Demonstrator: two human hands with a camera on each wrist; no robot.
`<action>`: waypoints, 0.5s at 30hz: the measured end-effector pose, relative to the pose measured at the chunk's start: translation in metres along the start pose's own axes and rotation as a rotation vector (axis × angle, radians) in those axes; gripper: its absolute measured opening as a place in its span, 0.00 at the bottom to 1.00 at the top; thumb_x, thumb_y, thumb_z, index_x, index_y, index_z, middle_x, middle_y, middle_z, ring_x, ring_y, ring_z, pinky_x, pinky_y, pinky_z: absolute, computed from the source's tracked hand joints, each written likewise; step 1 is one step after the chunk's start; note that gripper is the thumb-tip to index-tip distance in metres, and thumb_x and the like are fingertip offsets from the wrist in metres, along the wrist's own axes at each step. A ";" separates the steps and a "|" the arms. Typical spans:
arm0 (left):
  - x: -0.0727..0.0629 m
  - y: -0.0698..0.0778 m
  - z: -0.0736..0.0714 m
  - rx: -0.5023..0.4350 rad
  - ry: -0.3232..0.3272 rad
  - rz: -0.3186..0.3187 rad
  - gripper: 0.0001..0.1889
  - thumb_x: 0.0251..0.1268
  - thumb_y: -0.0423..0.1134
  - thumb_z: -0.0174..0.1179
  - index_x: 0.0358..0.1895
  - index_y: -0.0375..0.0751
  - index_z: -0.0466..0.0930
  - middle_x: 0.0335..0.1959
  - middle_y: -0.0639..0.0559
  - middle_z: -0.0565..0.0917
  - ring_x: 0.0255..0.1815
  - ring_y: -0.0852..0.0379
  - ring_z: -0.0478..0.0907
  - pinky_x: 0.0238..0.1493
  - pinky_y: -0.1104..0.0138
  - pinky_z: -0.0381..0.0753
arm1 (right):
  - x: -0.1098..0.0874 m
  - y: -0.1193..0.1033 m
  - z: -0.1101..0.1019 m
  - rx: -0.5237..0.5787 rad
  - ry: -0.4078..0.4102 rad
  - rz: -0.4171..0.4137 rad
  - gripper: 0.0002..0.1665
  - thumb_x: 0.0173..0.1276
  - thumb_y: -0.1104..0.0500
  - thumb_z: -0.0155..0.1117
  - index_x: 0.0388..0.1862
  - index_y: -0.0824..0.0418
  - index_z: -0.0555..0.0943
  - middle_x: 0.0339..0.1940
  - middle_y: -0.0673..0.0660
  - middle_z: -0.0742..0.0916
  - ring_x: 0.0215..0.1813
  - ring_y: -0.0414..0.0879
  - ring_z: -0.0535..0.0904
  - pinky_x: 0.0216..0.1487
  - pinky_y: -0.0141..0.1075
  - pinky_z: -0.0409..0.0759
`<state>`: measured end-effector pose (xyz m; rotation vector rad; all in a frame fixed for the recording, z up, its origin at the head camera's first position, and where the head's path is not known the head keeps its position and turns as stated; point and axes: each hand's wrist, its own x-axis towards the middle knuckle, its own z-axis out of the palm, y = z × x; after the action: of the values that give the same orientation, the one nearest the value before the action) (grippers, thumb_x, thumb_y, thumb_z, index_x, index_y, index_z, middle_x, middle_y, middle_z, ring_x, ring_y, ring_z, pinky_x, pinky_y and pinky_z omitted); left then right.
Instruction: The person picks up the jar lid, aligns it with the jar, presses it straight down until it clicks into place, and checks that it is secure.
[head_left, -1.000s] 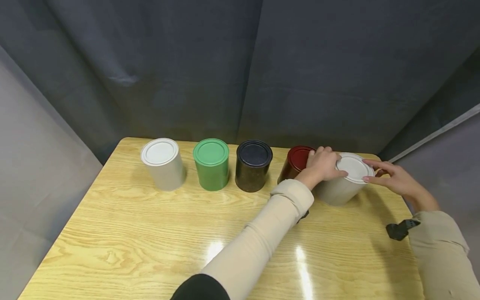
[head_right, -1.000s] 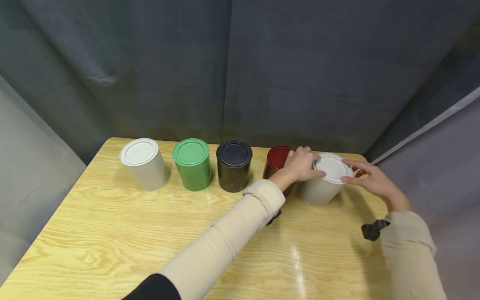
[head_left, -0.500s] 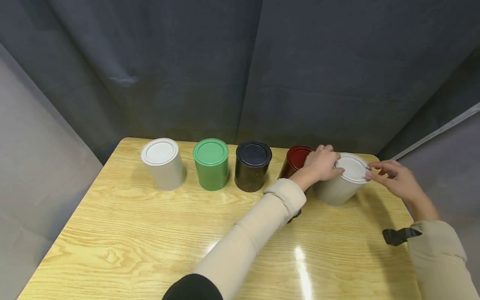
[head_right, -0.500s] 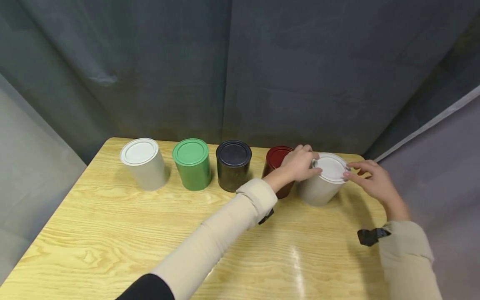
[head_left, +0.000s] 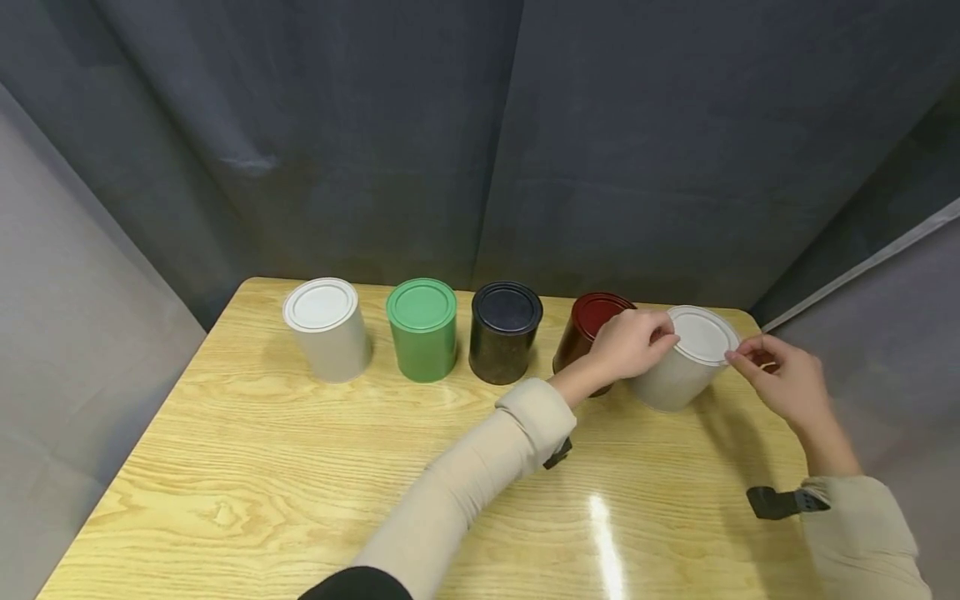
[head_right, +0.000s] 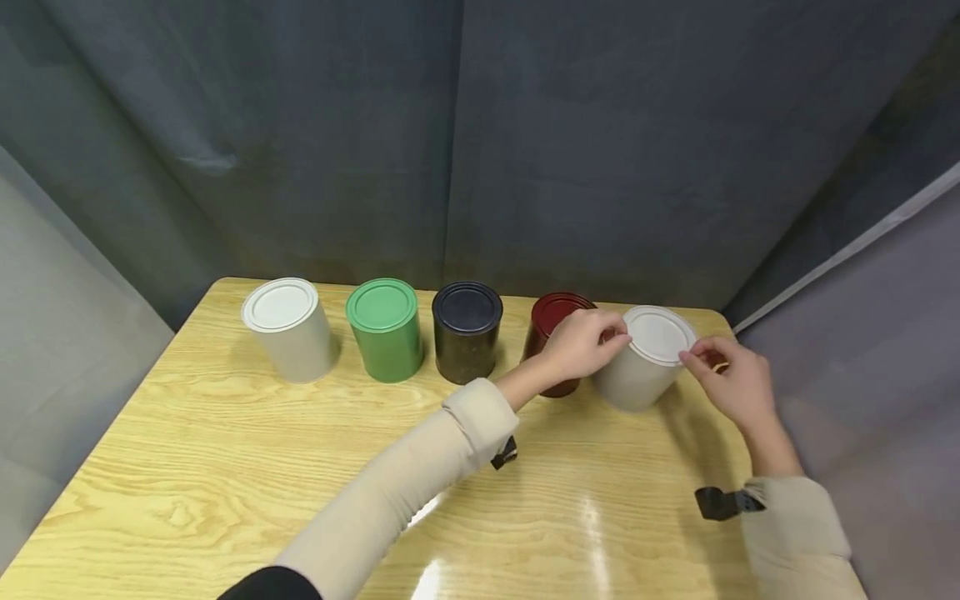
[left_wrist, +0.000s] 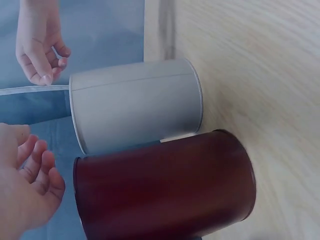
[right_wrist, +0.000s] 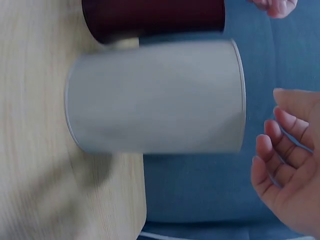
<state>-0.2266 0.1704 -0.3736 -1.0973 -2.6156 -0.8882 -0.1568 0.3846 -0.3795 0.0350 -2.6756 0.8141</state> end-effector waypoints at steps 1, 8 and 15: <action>-0.004 -0.001 -0.001 -0.011 0.016 0.012 0.07 0.64 0.43 0.55 0.36 0.50 0.81 0.24 0.64 0.75 0.25 0.70 0.68 0.26 0.80 0.65 | -0.002 -0.003 0.002 0.002 0.010 -0.006 0.10 0.61 0.56 0.63 0.32 0.63 0.78 0.23 0.44 0.78 0.26 0.29 0.68 0.22 0.25 0.66; -0.031 -0.004 -0.006 -0.029 0.060 0.075 0.06 0.63 0.42 0.56 0.34 0.49 0.83 0.28 0.63 0.77 0.29 0.71 0.69 0.33 0.81 0.66 | -0.016 -0.017 0.015 0.035 0.090 -0.092 0.04 0.56 0.64 0.66 0.26 0.62 0.79 0.19 0.37 0.77 0.24 0.25 0.68 0.25 0.19 0.66; -0.068 -0.015 -0.015 -0.030 0.090 0.125 0.05 0.62 0.42 0.58 0.33 0.49 0.83 0.30 0.61 0.80 0.30 0.70 0.72 0.36 0.81 0.68 | -0.032 -0.032 0.030 0.106 0.071 -0.131 0.04 0.56 0.67 0.65 0.25 0.63 0.78 0.19 0.42 0.77 0.24 0.27 0.69 0.26 0.20 0.66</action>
<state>-0.1895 0.1132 -0.3932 -1.1847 -2.4395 -0.9296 -0.1319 0.3391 -0.3966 0.2017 -2.5319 0.8966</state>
